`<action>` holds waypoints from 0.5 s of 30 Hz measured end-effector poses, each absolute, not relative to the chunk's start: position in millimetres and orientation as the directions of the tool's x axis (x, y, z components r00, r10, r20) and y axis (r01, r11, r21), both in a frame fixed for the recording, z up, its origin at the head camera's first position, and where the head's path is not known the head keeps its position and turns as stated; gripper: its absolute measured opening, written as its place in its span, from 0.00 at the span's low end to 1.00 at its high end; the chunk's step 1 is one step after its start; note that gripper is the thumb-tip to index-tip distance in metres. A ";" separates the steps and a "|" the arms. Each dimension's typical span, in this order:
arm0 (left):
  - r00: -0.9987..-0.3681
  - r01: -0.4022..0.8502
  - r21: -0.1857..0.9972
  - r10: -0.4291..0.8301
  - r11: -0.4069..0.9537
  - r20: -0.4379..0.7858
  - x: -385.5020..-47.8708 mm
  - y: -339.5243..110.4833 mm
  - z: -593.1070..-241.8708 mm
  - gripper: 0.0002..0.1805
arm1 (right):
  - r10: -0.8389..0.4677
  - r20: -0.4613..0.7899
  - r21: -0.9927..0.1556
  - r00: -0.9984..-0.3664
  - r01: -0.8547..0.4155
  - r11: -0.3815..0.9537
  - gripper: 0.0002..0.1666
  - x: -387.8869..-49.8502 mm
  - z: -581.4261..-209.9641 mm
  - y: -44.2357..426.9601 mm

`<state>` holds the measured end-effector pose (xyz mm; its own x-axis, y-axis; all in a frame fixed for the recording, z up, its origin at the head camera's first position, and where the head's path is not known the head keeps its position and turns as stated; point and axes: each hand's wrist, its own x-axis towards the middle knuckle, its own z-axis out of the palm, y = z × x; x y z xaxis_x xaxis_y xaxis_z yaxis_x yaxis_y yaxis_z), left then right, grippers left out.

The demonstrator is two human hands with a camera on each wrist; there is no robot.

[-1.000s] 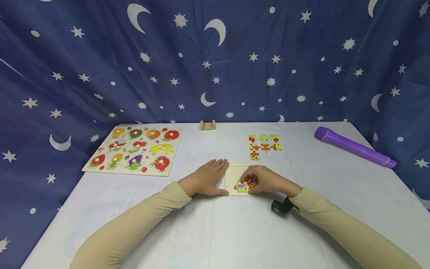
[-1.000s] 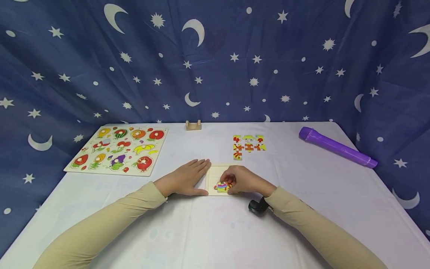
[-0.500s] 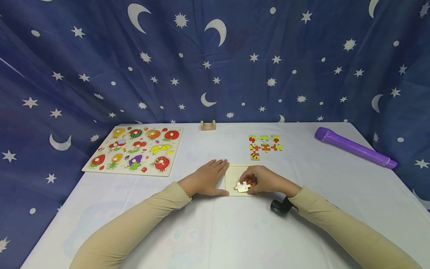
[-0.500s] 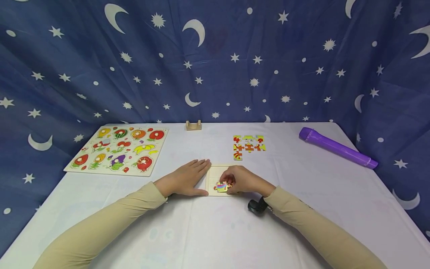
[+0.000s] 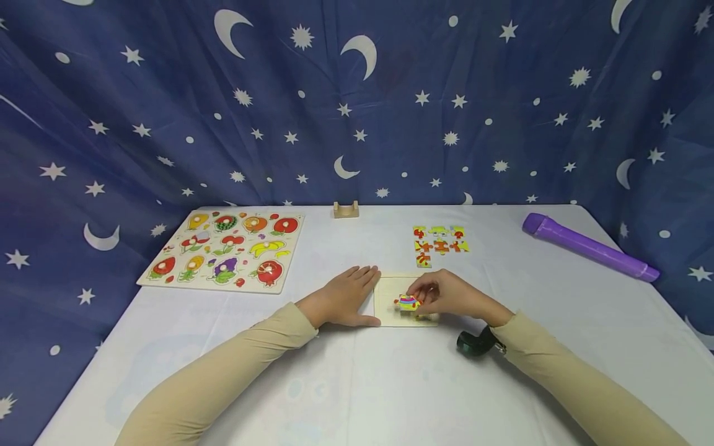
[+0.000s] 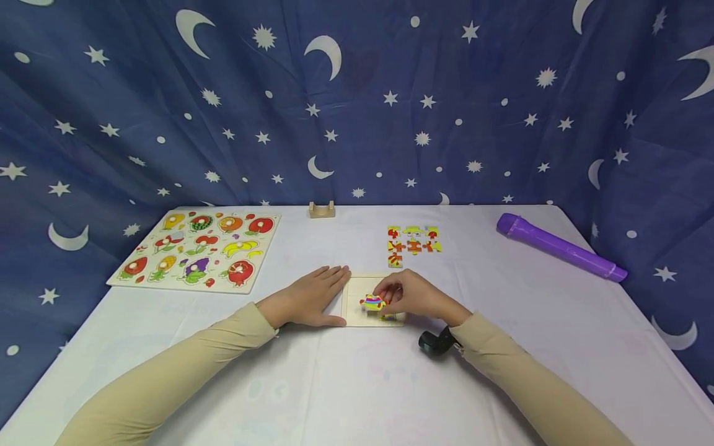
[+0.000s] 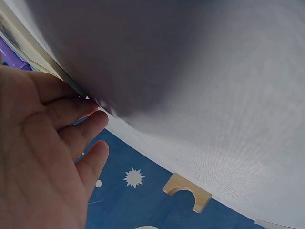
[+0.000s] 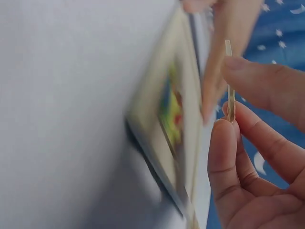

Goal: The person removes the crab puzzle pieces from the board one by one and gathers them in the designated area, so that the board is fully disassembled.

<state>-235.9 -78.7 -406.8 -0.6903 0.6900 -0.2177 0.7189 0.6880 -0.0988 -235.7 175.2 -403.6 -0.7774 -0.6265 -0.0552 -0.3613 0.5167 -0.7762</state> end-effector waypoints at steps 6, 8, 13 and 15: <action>-0.689 0.722 -0.119 0.693 0.681 -0.212 -235.9 -78.6 -407.4 0.53 | -0.520 -0.041 -0.776 -0.853 -0.301 0.555 0.20 -248.5 -397.4 203.6; -0.691 0.721 -0.123 0.692 0.682 -0.211 -236.0 -78.6 -407.7 0.53 | -0.476 -0.043 -0.760 -0.879 -0.280 0.587 0.20 -255.0 -396.3 213.6; -0.692 0.719 -0.117 0.690 0.685 -0.214 -235.9 -78.6 -407.9 0.53 | -0.404 -0.049 -0.706 -0.913 -0.254 0.661 0.21 -272.2 -396.3 231.6; -0.693 0.718 -0.112 0.688 0.687 -0.217 -236.0 -78.5 -407.9 0.53 | -0.391 -0.047 -0.697 -0.919 -0.250 0.672 0.21 -279.0 -397.8 235.5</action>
